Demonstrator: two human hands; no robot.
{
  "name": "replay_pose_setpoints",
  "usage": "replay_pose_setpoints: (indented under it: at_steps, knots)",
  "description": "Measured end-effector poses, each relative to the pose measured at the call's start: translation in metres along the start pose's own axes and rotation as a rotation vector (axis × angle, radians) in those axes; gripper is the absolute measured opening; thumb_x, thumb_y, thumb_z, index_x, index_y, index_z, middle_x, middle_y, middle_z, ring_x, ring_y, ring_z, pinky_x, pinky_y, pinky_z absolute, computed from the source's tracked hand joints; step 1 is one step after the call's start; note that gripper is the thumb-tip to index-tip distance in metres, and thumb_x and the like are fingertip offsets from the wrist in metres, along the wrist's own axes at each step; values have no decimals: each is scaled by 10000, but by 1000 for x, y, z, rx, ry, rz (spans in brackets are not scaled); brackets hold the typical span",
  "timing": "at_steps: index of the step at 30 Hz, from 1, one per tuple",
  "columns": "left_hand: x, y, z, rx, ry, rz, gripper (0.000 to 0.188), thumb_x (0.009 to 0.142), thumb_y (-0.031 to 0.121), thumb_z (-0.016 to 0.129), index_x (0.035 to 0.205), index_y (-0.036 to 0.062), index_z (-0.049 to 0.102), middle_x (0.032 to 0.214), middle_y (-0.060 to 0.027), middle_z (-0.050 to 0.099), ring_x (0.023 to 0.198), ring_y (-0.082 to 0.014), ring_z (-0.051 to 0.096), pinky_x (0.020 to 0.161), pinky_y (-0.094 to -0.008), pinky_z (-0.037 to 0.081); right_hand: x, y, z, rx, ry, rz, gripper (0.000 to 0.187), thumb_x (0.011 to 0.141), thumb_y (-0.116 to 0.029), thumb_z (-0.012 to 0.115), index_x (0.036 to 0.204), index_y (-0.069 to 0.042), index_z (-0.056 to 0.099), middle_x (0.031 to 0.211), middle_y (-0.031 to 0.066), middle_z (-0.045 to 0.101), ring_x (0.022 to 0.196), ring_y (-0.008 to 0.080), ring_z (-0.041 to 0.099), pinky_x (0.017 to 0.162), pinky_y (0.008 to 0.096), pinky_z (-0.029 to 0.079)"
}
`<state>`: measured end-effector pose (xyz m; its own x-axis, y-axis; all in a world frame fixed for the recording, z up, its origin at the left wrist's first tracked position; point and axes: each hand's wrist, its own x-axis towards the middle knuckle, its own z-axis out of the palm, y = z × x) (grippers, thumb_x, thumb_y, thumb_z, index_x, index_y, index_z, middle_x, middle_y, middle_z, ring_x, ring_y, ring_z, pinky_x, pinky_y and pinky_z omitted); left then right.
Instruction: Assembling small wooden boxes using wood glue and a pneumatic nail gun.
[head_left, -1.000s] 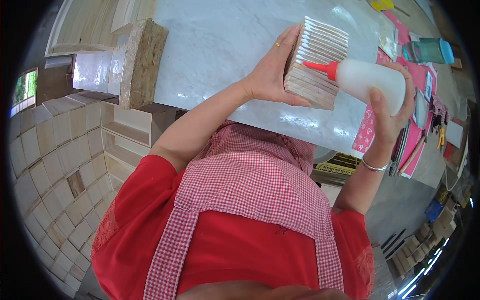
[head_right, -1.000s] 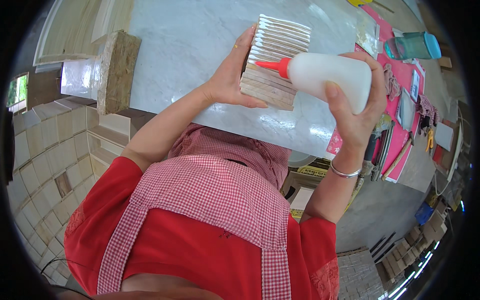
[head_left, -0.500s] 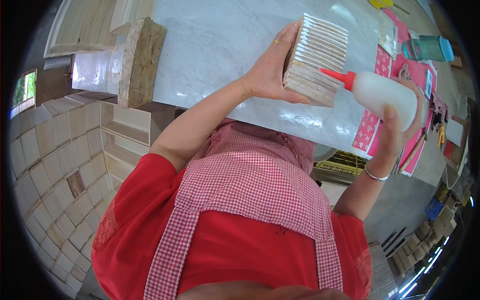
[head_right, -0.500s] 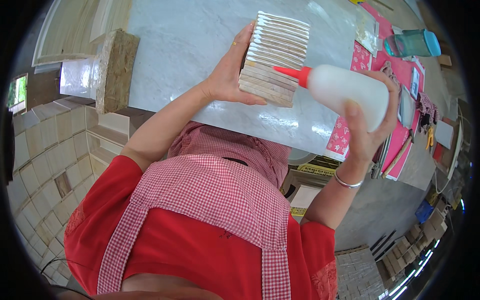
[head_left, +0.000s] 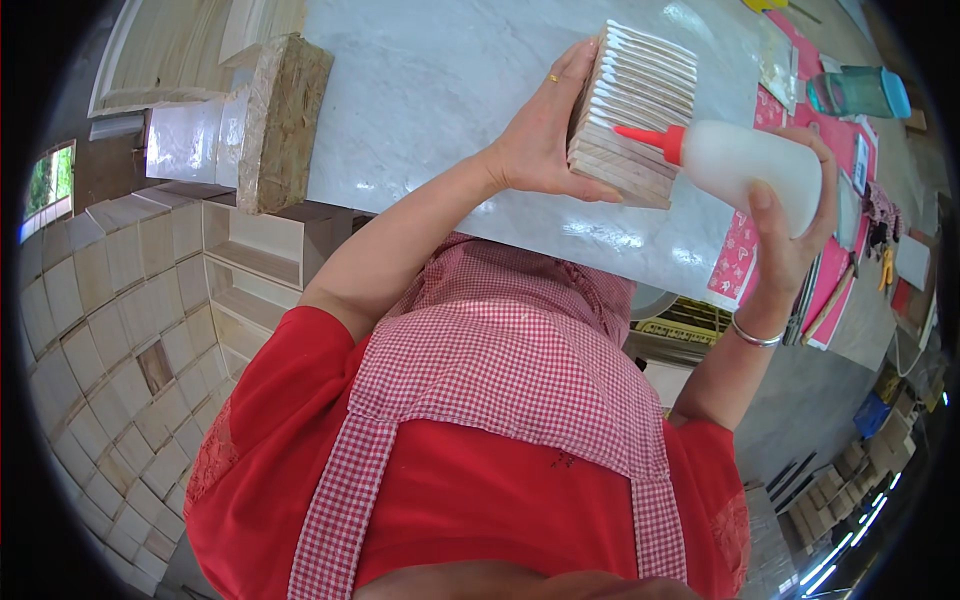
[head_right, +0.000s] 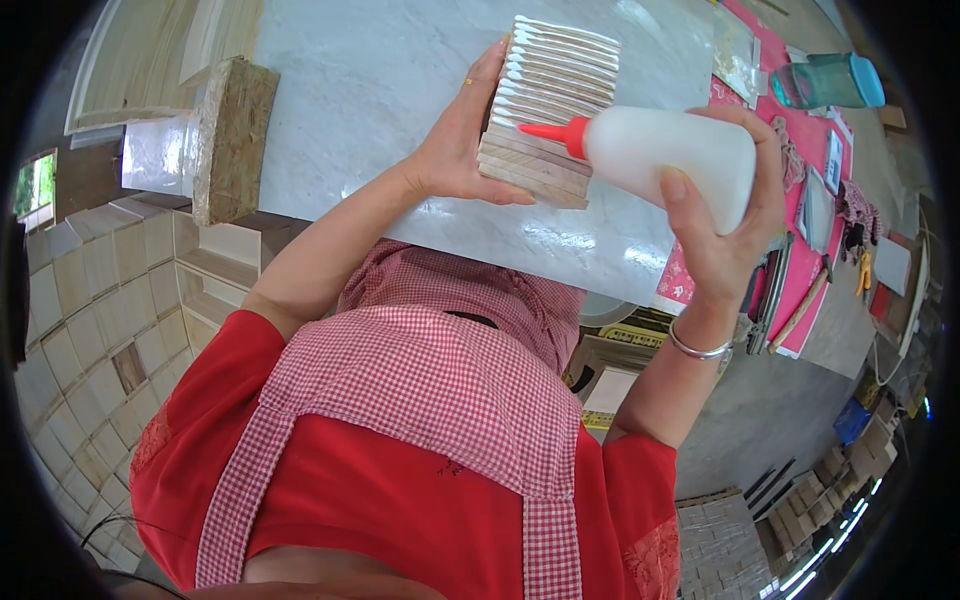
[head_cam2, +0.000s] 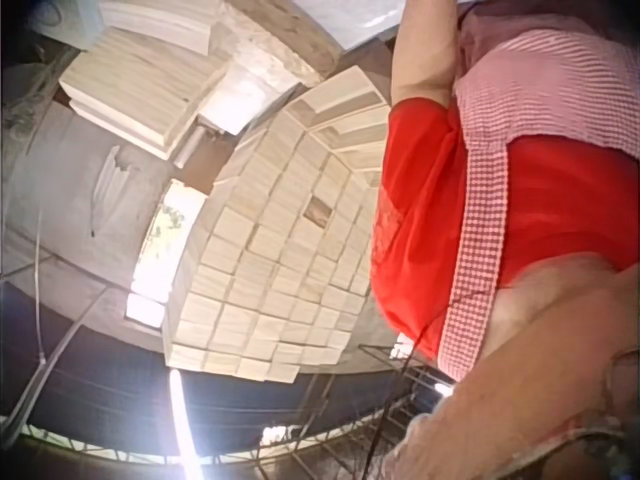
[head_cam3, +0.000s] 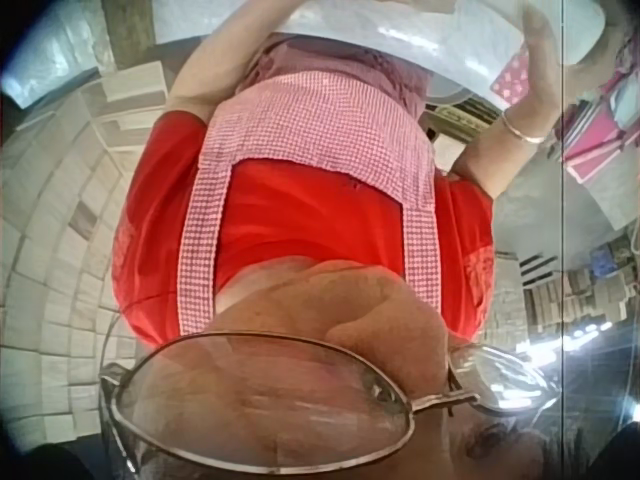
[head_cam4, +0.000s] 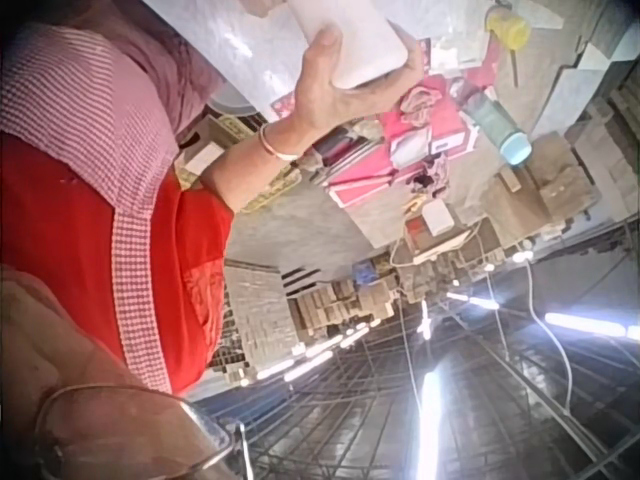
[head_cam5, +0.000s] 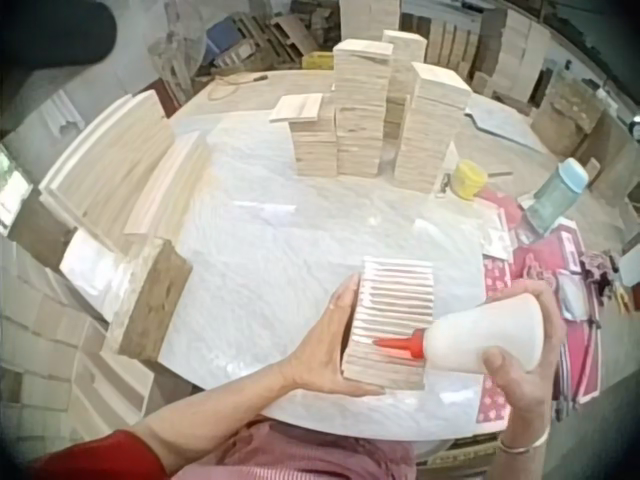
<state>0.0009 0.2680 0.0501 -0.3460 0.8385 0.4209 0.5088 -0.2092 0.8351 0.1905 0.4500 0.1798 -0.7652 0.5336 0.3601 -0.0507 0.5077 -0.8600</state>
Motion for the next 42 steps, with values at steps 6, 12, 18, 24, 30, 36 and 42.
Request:
replay_pose_setpoints:
  at_steps: [6,12,18,24,30,36,42]
  knots:
    - [1,2,0,3,3,9,1479,506,532,915,1547,20,-2,1570,-233,166,1446,-411,208,1183,-456,251,-16,-4,-40,-129,60,46,495,759,-222,778,1152,1,578,1086,103,623,987,192,607,873,318,493]
    - [0,2,-2,50,7,24,1475,509,530,917,1545,14,3,1568,-237,167,1445,-414,210,1183,-454,252,-19,-1,-30,-20,119,33,512,770,-243,776,1163,12,569,1099,114,629,1001,200,615,878,323,499]
    - [0,1,0,38,0,16,1474,511,538,916,1542,7,7,1566,-242,167,1448,-415,205,1186,-448,246,-7,-2,14,73,49,-13,528,761,-239,791,1163,15,563,1087,108,630,990,194,616,870,320,500]
    - [-1,0,1,29,4,13,1474,513,547,913,1540,2,7,1568,-243,162,1454,-416,192,1191,-442,238,-4,-3,13,45,7,0,526,757,-234,792,1162,10,562,1066,97,628,976,186,612,858,312,499]
    - [-2,0,-1,86,3,21,1472,513,544,913,1539,0,8,1568,-241,164,1454,-415,194,1191,-442,239,-15,-3,-25,-70,19,13,530,767,-257,786,1169,7,562,1078,103,632,977,189,616,857,316,501]
    - [2,1,-1,31,4,27,1469,509,540,915,1541,8,15,1566,-238,170,1450,-413,203,1185,-446,253,-30,-6,-45,-100,122,57,569,760,-286,795,1180,16,556,1105,128,637,980,201,625,865,331,508]
    - [-1,1,0,28,12,14,1469,507,547,914,1543,17,17,1566,-236,173,1448,-414,208,1182,-449,261,-23,-7,-4,-22,110,27,580,751,-280,797,1183,19,550,1100,133,638,979,207,626,867,333,509]
